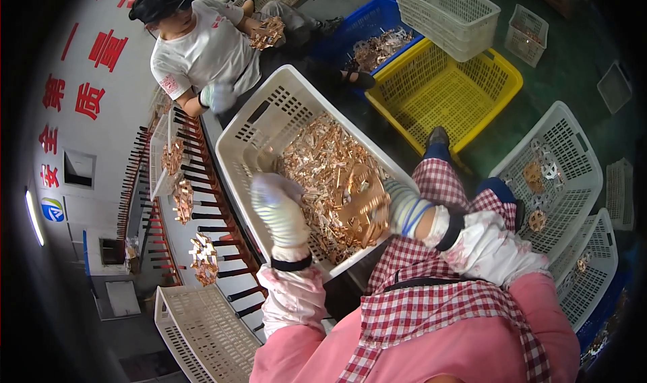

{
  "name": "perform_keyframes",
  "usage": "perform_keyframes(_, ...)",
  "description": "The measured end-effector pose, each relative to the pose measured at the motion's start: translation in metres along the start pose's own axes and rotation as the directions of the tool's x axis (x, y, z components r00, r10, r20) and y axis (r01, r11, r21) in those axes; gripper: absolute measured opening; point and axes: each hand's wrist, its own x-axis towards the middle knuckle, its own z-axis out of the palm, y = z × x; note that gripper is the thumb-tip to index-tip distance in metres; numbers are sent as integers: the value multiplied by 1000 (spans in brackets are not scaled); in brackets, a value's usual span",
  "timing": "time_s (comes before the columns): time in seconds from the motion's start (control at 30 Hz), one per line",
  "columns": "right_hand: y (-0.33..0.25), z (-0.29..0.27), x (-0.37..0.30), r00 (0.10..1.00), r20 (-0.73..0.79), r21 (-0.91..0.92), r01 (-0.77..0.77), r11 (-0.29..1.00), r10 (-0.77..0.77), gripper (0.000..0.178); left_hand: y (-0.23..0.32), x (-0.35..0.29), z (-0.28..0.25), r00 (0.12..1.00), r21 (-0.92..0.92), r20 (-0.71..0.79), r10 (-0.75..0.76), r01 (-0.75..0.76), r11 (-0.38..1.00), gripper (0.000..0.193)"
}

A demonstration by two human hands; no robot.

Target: Sort and organize copper-colored metal hardware components into different containers.

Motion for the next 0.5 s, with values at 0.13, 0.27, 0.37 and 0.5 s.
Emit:
perform_keyframes(0.13,21,24,-3,997,-11,-230,69,971,-74,20,-8,14,-19,952,260,56,-302,278,925,15)
perform_keyframes(0.27,3,-1,5,984,153,-160,-64,985,89,22,-11,-2,9,870,224,353,-344,278,934,19)
perform_keyframes(0.37,-8,-7,6,979,199,-320,23,947,43,24,10,-9,24,739,215,489,-464,413,885,23)
perform_keyframes(0.5,-6,2,1,983,184,-331,38,943,25,19,4,-14,20,740,234,461,-489,431,872,10)
